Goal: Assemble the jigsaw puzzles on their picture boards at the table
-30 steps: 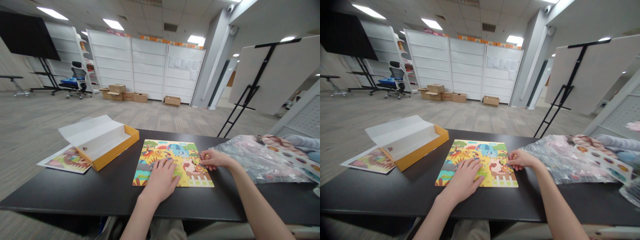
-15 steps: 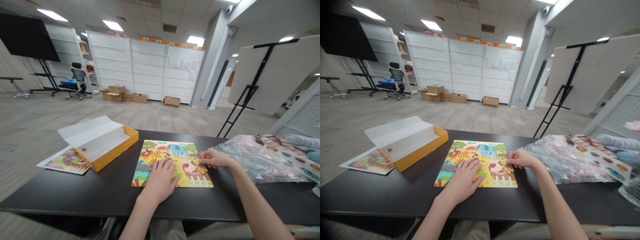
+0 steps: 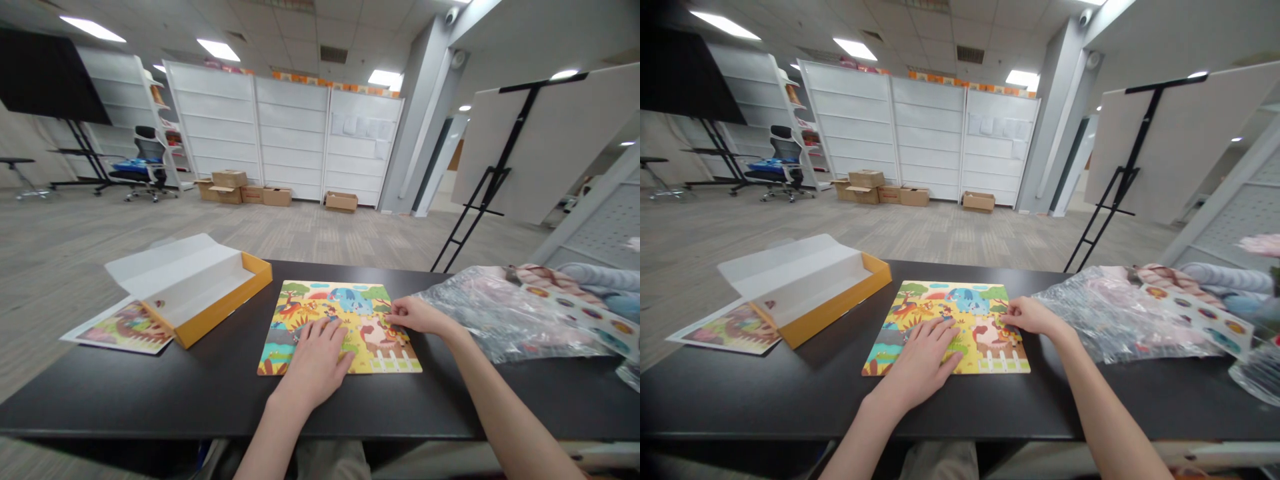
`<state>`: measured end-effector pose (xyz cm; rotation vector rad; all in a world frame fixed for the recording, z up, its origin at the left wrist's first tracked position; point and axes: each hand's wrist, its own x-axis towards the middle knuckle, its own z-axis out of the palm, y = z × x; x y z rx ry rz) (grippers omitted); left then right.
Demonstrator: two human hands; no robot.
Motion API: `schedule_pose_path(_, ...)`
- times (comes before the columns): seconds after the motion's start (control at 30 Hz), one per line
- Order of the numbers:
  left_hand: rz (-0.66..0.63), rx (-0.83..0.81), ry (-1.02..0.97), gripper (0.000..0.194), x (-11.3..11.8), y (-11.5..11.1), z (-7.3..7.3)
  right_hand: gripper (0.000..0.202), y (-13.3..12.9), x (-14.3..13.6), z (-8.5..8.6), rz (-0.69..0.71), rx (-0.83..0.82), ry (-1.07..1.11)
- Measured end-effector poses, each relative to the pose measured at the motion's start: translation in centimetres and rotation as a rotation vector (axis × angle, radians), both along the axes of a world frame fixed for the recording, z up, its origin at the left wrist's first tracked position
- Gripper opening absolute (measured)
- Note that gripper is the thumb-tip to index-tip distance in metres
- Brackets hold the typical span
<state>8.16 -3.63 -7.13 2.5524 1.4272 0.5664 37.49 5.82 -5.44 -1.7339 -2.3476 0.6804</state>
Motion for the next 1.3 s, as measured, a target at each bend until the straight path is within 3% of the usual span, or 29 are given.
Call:
schedule_pose_path(0.13,0.002,-0.004,0.004,0.036,0.0,0.0,0.0,0.048,0.4,1.5,0.6,-0.123,0.139,0.038)
schedule_pose_path(0.23,0.002,0.002,-0.002,0.035,0.0,0.0,0.0,0.04,0.8,3.3,0.8,-0.284,0.28,-0.094)
schedule_pose_path(0.3,0.003,0.006,-0.007,0.035,0.0,0.0,0.0,0.031,0.8,4.4,0.7,-0.323,0.267,-0.18)
schedule_pose_path(0.43,0.004,0.009,-0.011,0.035,0.0,-0.1,0.0,0.033,0.4,5.1,0.7,-0.26,0.164,-0.211)
schedule_pose_path(0.67,0.0,0.007,-0.01,0.035,0.0,-0.1,0.0,0.057,-0.3,5.2,1.6,-0.174,0.027,-0.178)
schedule_pose_path(0.87,0.003,0.004,-0.011,0.035,0.0,0.0,0.0,0.079,-0.2,5.5,1.4,-0.159,0.021,-0.222)
schedule_pose_path(1.17,0.008,0.012,-0.01,0.035,0.0,0.0,-0.2,0.046,-0.4,5.9,1.7,-0.184,0.024,-0.157)
schedule_pose_path(1.3,0.002,0.02,-0.011,0.036,0.0,0.0,-0.3,0.035,-0.7,6.1,2.4,-0.176,0.057,-0.001)
